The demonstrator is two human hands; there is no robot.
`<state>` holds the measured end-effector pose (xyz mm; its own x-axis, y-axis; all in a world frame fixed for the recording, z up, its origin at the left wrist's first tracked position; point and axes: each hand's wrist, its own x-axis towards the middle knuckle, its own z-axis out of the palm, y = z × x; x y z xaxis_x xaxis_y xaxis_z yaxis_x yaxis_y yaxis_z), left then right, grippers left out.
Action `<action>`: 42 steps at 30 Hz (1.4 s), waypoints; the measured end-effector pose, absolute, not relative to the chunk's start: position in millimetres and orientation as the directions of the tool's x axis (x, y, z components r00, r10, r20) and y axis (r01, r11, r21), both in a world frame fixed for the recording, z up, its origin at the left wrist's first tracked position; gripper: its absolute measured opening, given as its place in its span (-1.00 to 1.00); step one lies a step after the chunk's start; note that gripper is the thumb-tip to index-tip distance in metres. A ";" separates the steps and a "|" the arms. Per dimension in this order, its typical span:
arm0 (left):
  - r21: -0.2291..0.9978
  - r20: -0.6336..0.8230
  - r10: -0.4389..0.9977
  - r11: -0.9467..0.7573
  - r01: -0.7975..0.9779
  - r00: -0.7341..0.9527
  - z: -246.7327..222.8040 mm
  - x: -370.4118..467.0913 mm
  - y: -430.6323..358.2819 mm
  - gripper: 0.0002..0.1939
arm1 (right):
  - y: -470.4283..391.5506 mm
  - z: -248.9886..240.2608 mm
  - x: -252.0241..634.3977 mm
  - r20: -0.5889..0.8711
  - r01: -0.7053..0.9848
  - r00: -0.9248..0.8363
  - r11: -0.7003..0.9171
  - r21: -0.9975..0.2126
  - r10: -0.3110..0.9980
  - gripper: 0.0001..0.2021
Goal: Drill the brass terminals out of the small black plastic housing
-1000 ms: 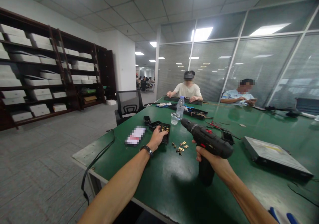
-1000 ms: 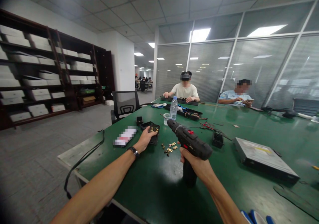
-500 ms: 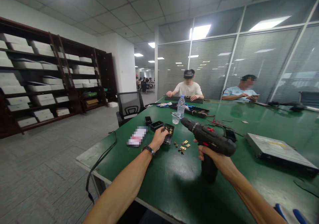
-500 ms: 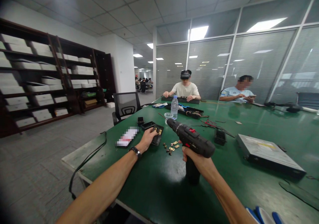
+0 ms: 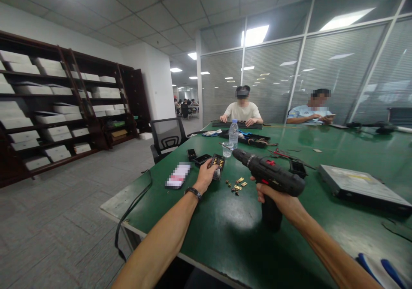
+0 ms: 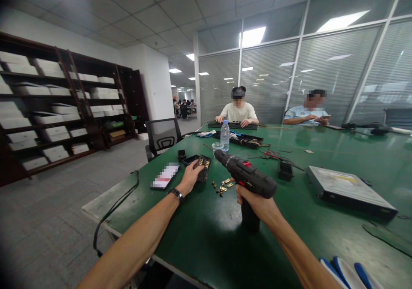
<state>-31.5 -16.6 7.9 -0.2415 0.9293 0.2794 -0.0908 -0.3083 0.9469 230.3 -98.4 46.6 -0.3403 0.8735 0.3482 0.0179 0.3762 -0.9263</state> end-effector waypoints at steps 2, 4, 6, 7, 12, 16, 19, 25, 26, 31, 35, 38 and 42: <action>0.948 0.270 0.928 -0.303 -0.096 -0.257 7.8 -32.4 -16.5 -0.60 | -99.4 48.3 229.6 0.353 0.041 -0.329 0.387 -0.921 0.876 -0.68; 0.950 0.260 0.928 -0.295 -0.100 -0.266 7.2 -33.1 -16.4 -0.61 | -99.1 48.8 229.1 0.361 0.057 -0.324 0.399 -0.915 0.874 -0.68; 0.953 0.251 0.930 -0.286 -0.098 -0.269 6.5 -33.4 -16.2 -0.63 | -97.4 47.5 228.6 0.378 0.058 -0.327 0.418 -0.907 0.866 -0.69; 0.955 0.248 0.931 -0.282 -0.096 -0.268 6.1 -33.5 -16.0 -0.64 | -96.2 46.4 228.5 0.387 0.054 -0.327 0.426 -0.903 0.862 -0.69; 0.962 0.232 0.944 -0.258 -0.085 -0.237 4.1 -34.5 -14.1 -0.66 | -93.7 43.5 228.9 0.399 0.026 -0.325 0.430 -0.903 0.858 -0.67; 0.967 0.222 0.952 -0.243 -0.079 -0.209 1.7 -36.1 -12.4 -0.67 | -97.6 47.4 228.6 0.384 0.013 -0.319 0.409 -0.912 0.866 -0.68; 0.966 0.222 0.954 -0.243 -0.084 -0.202 0.5 -37.1 -11.3 -0.68 | -99.6 49.4 227.5 0.360 -0.006 -0.320 0.378 -0.926 0.877 -0.70; 0.970 0.210 0.961 -0.228 -0.082 -0.181 2.0 -35.5 -12.1 -0.66 | -99.7 47.8 228.5 0.343 -0.003 -0.301 0.359 -0.933 0.890 -0.67; 0.972 0.206 0.962 -0.223 -0.080 -0.179 2.5 -34.9 -12.6 -0.67 | -100.0 48.0 229.1 0.350 -0.002 -0.300 0.367 -0.930 0.887 -0.67; 0.972 0.213 0.963 -0.226 -0.068 -0.162 3.8 -33.3 -13.1 -0.70 | -99.9 50.2 233.8 0.353 0.007 -0.309 0.373 -0.928 0.883 -0.72; 0.976 0.206 0.966 -0.215 -0.045 -0.154 2.8 -33.7 -11.4 -0.70 | -98.1 53.5 238.6 0.318 0.029 -0.337 0.348 -0.937 0.886 -0.71; 0.977 0.202 0.966 -0.211 -0.036 -0.163 2.0 -34.0 -10.6 -0.70 | -98.1 57.6 242.1 0.288 0.057 -0.360 0.329 -0.943 0.888 -0.71; 0.971 0.228 0.957 -0.237 -0.028 -0.177 1.8 -35.4 -9.6 -0.67 | -97.9 61.6 246.2 0.284 0.051 -0.366 0.324 -0.945 0.886 -0.73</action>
